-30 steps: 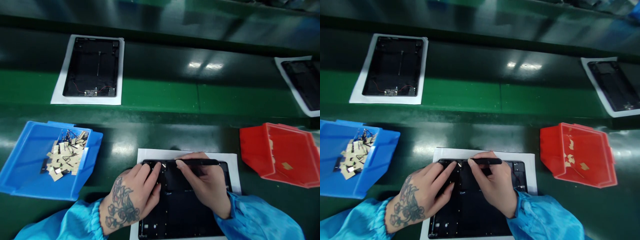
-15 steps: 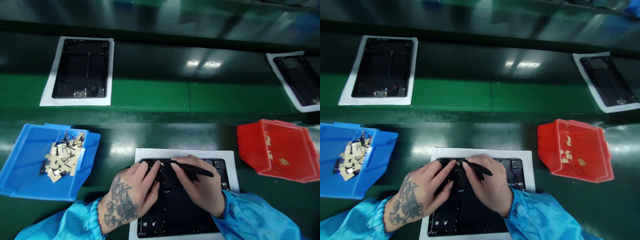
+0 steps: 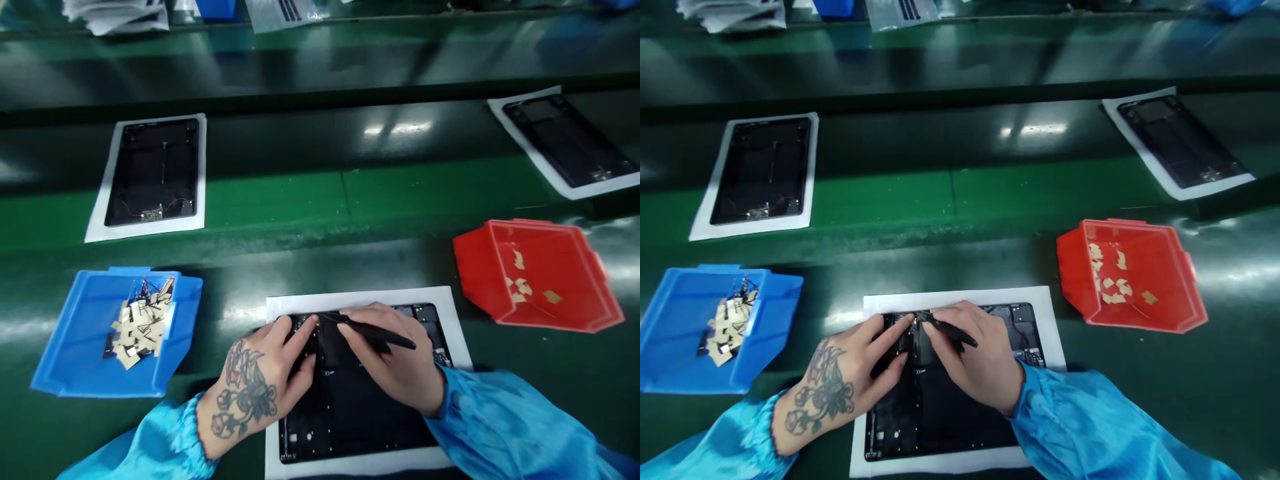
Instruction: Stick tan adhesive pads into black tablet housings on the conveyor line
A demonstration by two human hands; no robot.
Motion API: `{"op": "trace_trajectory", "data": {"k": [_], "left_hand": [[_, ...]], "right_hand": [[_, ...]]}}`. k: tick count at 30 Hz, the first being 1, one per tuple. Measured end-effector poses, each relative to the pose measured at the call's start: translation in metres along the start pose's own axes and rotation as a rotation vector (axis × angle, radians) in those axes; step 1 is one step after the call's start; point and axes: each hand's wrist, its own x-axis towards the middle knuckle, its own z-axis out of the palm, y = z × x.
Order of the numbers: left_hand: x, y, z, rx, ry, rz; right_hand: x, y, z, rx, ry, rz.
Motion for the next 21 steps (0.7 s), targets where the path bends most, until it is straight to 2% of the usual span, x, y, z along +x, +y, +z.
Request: {"op": "trace_trajectory", "data": {"k": [7, 14, 21], "left_hand": [[0.002, 0.0, -0.005, -0.056, -0.08, -0.037], [-0.002, -0.004, -0.001, -0.046, 0.009, 0.047], [-0.005, -0.008, 0.002, -0.066, 0.068, 0.106]], "right_hand": [[0.001, 0.003, -0.002, 0.125, 0.043, 0.172], [0.008, 0.008, 0.0, 0.249, 0.078, 0.322], [0.008, 0.009, 0.0, 0.283, 0.053, 0.323]]}}
